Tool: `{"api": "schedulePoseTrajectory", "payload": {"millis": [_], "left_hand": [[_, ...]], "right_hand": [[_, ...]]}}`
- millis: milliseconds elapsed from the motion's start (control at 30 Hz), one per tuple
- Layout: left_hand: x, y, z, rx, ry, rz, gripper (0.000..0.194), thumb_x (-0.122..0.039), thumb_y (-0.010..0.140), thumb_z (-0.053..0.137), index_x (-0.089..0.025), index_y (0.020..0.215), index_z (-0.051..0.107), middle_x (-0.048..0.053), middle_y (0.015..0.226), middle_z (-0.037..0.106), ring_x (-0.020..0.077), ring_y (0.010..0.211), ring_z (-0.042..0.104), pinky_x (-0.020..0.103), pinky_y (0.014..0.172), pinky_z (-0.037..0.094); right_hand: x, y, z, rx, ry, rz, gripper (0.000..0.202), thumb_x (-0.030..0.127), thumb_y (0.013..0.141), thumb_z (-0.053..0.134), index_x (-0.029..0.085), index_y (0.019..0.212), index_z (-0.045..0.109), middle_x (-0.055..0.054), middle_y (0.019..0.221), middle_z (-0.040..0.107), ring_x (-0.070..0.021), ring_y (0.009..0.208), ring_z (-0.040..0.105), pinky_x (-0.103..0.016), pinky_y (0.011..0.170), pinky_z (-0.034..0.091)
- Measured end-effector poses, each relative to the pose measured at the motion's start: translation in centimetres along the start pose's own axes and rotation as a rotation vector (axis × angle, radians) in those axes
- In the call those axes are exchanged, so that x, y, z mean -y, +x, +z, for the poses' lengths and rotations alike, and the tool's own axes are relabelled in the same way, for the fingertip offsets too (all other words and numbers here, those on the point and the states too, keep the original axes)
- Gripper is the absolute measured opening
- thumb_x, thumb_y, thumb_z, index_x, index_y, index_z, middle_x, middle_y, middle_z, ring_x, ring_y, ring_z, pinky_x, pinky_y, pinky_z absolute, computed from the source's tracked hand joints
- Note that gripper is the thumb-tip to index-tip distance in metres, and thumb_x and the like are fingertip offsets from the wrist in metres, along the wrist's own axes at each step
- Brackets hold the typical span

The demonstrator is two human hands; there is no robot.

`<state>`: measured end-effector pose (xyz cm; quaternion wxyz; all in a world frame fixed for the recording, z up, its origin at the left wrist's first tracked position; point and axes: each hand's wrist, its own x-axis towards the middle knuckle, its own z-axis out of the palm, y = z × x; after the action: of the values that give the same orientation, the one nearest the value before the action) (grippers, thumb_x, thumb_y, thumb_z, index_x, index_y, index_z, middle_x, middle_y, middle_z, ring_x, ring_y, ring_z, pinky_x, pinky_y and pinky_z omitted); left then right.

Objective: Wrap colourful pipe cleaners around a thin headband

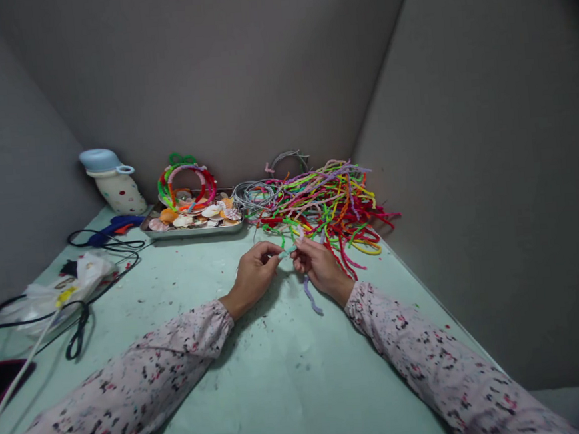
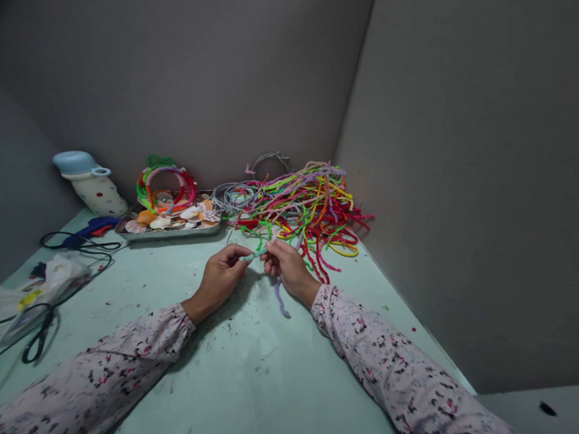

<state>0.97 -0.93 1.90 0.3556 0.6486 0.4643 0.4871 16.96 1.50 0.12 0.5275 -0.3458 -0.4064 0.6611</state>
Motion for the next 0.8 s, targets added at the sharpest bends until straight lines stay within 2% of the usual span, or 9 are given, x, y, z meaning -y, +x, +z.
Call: {"api": "schedulePoseTrajectory", "payload": {"millis": [167,333,600,800], "left_hand": [[-0.08,-0.10,0.18,-0.050,0.004,0.025,0.014,-0.024,0.078,0.059,-0.016,0.088,0.064,0.001,0.074,0.062,0.0092,0.057,0.051,0.020,0.051,0.039],[0.16,-0.05,0.12,-0.055,0.018,0.065,0.012,-0.020,0.077,0.058,-0.016,0.084,0.067,0.002,0.078,0.064,0.0091,0.059,0.052,0.020,0.051,0.040],[0.23,0.02,0.07,-0.017,0.029,0.032,0.014,-0.017,0.075,0.056,-0.016,0.082,0.068,0.001,0.077,0.065,0.0092,0.057,0.054,0.020,0.052,0.042],[-0.01,-0.11,-0.12,0.019,0.019,-0.002,0.014,-0.022,0.076,0.057,-0.016,0.085,0.066,0.000,0.070,0.062,0.0099,0.056,0.053,0.021,0.052,0.041]], "right_hand": [[0.14,-0.07,0.10,-0.001,0.000,-0.003,0.019,0.034,0.077,0.064,0.017,0.076,0.055,0.002,0.064,0.062,-0.0057,0.043,0.052,-0.016,0.037,0.035],[0.12,-0.04,0.08,-0.004,-0.019,0.001,0.019,0.034,0.078,0.063,0.017,0.075,0.056,0.001,0.064,0.062,-0.0051,0.042,0.052,-0.016,0.036,0.034],[0.00,-0.03,-0.02,-0.006,-0.021,0.003,0.019,0.034,0.076,0.065,0.017,0.074,0.055,0.002,0.063,0.061,-0.0059,0.043,0.052,-0.016,0.037,0.033],[0.01,-0.03,0.02,-0.014,-0.069,-0.011,0.018,0.034,0.078,0.062,0.019,0.070,0.055,0.001,0.063,0.059,-0.0070,0.043,0.051,-0.018,0.037,0.033]]}}
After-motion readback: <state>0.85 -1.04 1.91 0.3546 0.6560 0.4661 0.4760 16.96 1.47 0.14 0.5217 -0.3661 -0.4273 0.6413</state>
